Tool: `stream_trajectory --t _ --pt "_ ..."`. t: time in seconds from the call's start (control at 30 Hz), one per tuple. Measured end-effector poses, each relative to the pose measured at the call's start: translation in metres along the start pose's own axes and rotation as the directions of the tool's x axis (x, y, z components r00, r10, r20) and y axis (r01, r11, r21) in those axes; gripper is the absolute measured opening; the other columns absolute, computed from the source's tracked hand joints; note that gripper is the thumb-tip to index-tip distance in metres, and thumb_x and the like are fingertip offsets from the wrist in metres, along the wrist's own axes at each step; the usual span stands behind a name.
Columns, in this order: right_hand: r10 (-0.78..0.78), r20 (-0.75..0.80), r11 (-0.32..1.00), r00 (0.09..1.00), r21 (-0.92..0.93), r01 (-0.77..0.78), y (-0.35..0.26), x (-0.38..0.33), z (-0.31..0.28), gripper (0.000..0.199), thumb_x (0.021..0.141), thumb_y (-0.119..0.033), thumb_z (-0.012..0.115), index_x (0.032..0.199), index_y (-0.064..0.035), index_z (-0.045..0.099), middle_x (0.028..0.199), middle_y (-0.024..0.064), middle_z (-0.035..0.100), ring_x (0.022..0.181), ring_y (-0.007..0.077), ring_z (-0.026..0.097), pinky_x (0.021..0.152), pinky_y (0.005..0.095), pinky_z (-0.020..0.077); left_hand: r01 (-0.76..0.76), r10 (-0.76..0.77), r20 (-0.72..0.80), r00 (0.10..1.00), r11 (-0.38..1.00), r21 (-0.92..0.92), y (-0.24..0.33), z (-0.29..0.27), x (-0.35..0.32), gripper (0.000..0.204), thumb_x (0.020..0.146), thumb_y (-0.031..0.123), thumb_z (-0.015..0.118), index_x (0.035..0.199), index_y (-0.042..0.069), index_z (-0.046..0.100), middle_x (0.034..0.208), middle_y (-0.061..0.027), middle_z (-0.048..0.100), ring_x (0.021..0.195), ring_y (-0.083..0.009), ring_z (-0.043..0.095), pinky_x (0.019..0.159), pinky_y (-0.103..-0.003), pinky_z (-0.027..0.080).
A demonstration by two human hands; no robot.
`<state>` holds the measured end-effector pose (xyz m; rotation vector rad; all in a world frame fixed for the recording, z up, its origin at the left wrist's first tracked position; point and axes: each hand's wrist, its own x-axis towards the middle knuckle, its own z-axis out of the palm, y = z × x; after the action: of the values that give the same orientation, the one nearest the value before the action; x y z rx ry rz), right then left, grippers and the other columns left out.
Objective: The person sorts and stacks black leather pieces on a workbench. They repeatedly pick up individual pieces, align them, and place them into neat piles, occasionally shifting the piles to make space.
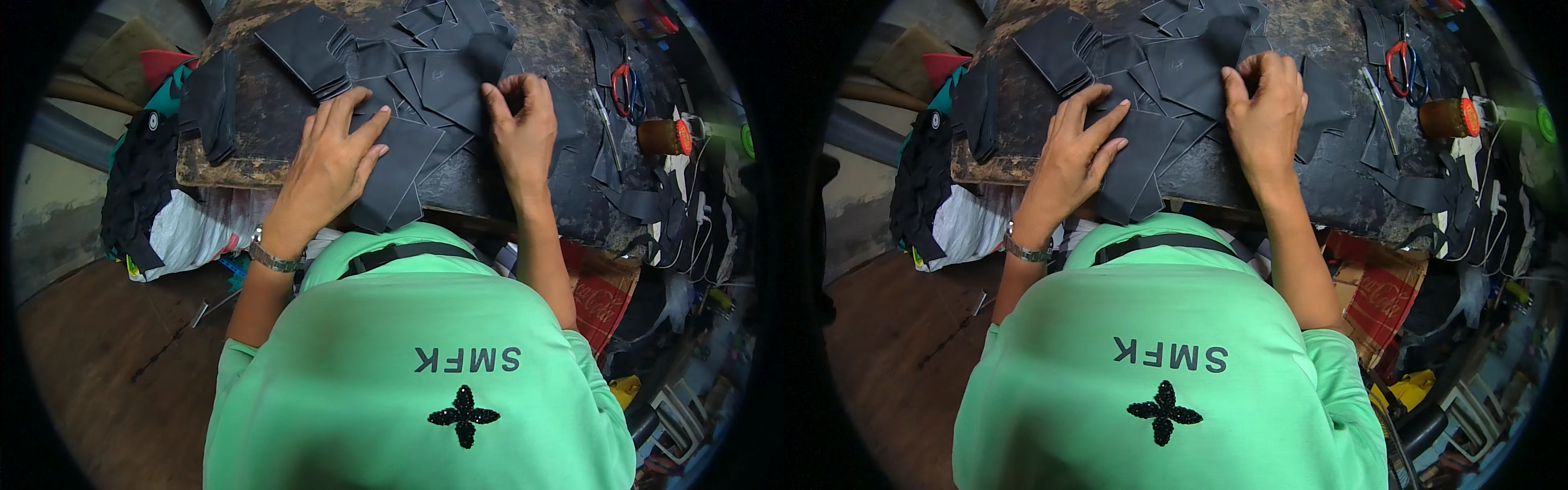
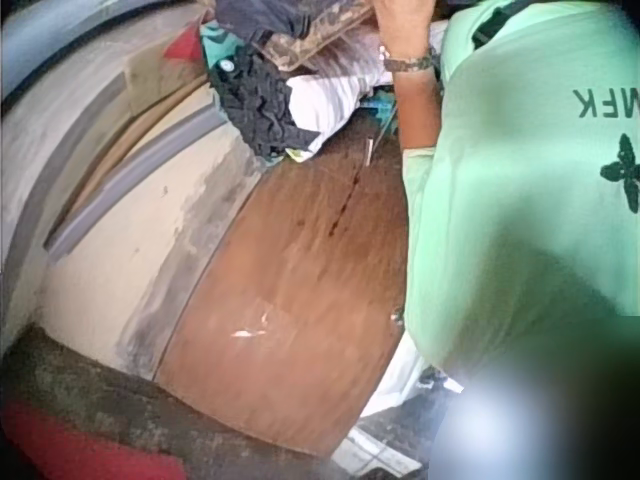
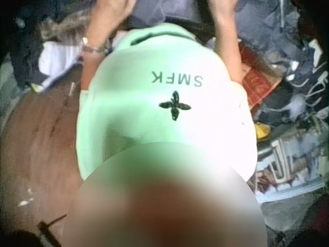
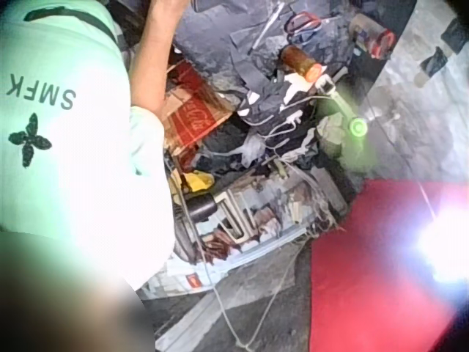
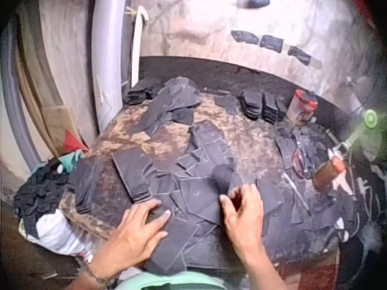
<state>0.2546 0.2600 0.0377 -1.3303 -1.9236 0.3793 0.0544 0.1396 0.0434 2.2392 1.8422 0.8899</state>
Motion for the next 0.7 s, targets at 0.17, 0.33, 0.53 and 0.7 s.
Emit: stream_trajectory --t 0.17,0.33,0.53,0.7 --pt "-0.027 -0.082 0.967 0.996 0.251 0.047 0.035 0.026 -0.017 0.011 0.088 -0.012 0.067 0.092 -0.0029 0.064 0.083 0.0109 0.068 0.074 0.0190 0.065 0.073 0.0298 0.0502 0.100 -0.107 -0.101 0.989 0.992 -0.077 0.002 0.003 -0.006 0.024 0.082 0.012 0.070 0.101 0.000 0.061 0.116 -0.0150 0.057 0.102 -0.0297 0.057 0.090 -0.042 0.042" --pt "0.143 -0.109 0.903 0.984 0.420 -0.084 0.079 0.092 -0.052 0.030 0.087 -0.018 0.073 0.108 0.0020 0.064 0.093 0.0049 0.067 0.085 0.0091 0.061 0.078 0.0226 0.0485 0.397 -0.479 -0.133 0.868 0.829 -0.393 0.005 0.001 -0.009 0.016 0.086 0.010 0.066 0.096 0.002 0.057 0.078 -0.0116 0.064 0.064 -0.0230 0.061 0.067 -0.035 0.048" --pt "-0.391 0.157 0.909 0.907 -0.090 0.407 0.057 0.084 -0.024 0.047 0.085 -0.026 0.072 0.128 -0.0132 0.059 0.116 0.0122 0.062 0.110 0.0299 0.058 0.095 0.0364 0.0453 0.529 -0.570 -0.176 0.802 0.816 -0.233 0.012 0.011 -0.018 0.023 0.087 0.013 0.067 0.105 0.001 0.060 0.083 -0.0134 0.065 0.075 -0.0281 0.061 0.074 -0.039 0.047" --pt "-0.469 0.381 0.848 0.797 -0.058 0.526 0.025 0.048 -0.004 0.052 0.080 -0.021 0.074 0.129 -0.0148 0.059 0.114 0.0110 0.055 0.111 0.0301 0.050 0.098 0.0452 0.0357 0.361 -0.357 -0.203 0.912 0.932 -0.019 0.011 0.010 -0.022 0.040 0.074 0.014 0.078 0.107 0.000 0.060 0.107 -0.0155 0.052 0.101 -0.0333 0.050 0.087 -0.043 0.043"
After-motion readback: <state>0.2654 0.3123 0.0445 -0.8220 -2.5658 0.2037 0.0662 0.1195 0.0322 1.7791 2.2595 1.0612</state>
